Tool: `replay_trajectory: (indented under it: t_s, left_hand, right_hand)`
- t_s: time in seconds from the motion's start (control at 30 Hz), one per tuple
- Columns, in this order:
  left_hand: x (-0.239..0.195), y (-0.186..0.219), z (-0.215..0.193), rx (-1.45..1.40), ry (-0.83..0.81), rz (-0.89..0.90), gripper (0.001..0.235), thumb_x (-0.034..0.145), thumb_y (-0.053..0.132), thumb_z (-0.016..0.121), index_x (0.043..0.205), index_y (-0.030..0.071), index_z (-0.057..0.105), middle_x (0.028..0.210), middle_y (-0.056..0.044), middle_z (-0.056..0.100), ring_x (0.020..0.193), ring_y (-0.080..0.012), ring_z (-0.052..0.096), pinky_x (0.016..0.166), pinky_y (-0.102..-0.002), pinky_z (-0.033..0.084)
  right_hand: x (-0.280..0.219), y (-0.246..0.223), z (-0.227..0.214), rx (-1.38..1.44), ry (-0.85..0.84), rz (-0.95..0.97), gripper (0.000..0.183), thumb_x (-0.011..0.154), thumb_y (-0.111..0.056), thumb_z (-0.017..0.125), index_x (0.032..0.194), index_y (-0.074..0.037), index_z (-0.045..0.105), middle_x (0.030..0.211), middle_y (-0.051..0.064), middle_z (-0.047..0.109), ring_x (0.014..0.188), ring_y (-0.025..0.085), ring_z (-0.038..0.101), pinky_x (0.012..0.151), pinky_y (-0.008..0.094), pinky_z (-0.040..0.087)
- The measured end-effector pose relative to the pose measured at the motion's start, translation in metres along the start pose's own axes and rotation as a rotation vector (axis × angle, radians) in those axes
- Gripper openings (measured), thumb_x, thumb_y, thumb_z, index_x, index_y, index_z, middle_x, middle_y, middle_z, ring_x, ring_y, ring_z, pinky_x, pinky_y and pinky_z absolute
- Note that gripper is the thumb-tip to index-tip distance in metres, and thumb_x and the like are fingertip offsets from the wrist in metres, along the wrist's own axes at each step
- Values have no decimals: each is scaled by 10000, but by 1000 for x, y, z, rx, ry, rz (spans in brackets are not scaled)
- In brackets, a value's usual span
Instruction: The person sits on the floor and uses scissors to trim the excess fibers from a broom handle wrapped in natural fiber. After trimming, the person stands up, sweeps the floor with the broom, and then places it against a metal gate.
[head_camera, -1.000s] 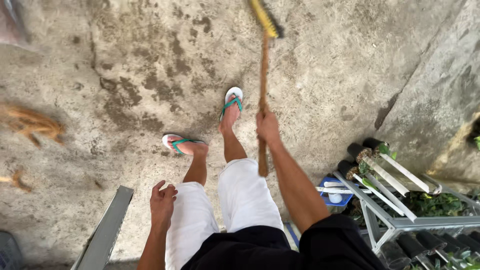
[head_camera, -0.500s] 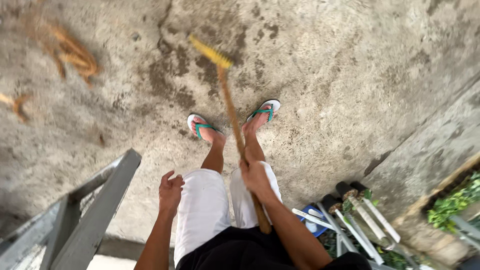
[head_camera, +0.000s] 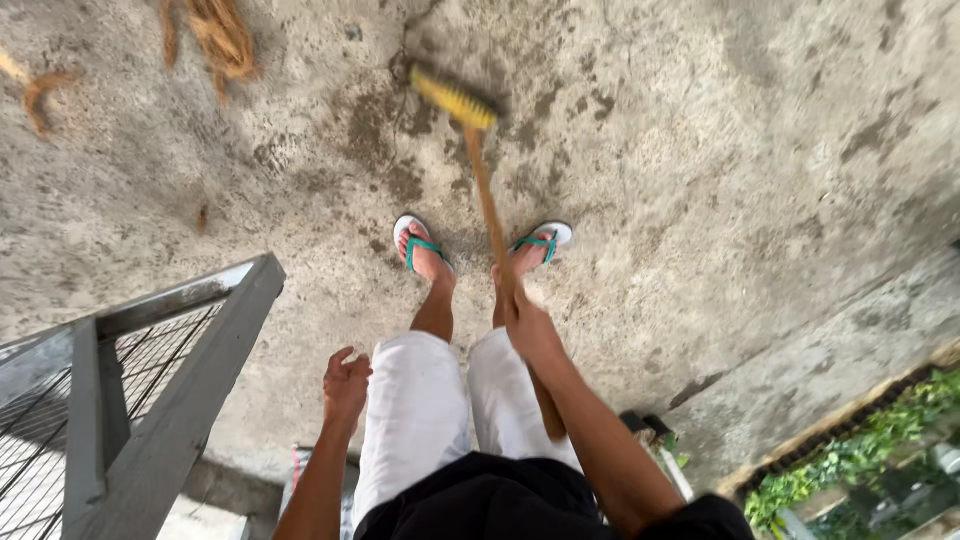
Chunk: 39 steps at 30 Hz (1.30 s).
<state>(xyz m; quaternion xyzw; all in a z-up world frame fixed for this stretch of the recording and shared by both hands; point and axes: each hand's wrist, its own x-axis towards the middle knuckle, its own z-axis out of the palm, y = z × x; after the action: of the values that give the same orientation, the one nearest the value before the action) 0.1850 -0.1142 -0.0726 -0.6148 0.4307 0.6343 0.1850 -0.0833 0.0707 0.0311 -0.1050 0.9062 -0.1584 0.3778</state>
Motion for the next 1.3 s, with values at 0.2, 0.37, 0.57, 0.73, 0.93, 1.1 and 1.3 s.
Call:
replay_trajectory:
  t_s: [0.2,0.37,0.57,0.73,0.93,1.1,1.3]
  left_hand:
    - [9,-1,-2,0,30,16,536,969,283,647,1426,38,511,1015,-118,732,896,-197,661,786,-333,538]
    - [2,1,9,-34,35,46,545,947,280,638,1410,23,509,1000,-114,736,932,-161,713,791,-333,554]
    - [-5,-20,21,-91,56,61,536,950,265,640,1409,18,516,1002,-115,740,958,-185,715,801,-334,552]
    - [-17,-54,40,-144,92,48,539,947,277,657,1396,9,528,1003,-126,748,940,-188,703,771,-331,543]
    - [-36,-67,82,-177,107,-67,558,964,300,640,1431,24,508,1006,-119,747,855,-192,643,736,-328,533]
    - [-54,-75,139,-279,116,-4,562,944,286,637,1417,18,495,1015,-98,724,882,-133,669,729,-324,542]
    - [-86,-91,230,-440,130,28,531,962,283,649,1412,28,532,1003,-112,715,864,-162,628,756,-319,526]
  right_hand:
    - [-50,-5,-32,-4,-131,199,550,993,-233,554,1515,-105,438,811,296,699,661,428,726,609,497,568]
    - [42,-3,-57,-59,77,28,523,985,-234,566,1490,-112,507,760,280,675,662,398,720,594,505,537]
    - [100,8,-34,-208,-73,87,616,936,-217,573,1510,-99,384,808,283,694,713,448,727,620,523,583]
    - [-4,27,-17,-186,-188,24,553,1027,-267,541,1544,-116,415,820,279,703,677,423,710,623,510,555]
    - [-55,46,-66,-106,-249,247,577,984,-298,560,1530,-160,433,757,242,713,559,354,706,569,464,566]
    - [45,79,-101,-302,109,-215,558,1018,-265,605,1526,-91,453,837,276,703,737,434,687,624,513,531]
    - [103,116,-82,-305,-37,-92,446,1017,-265,567,1434,-112,518,881,247,710,803,427,721,650,513,592]
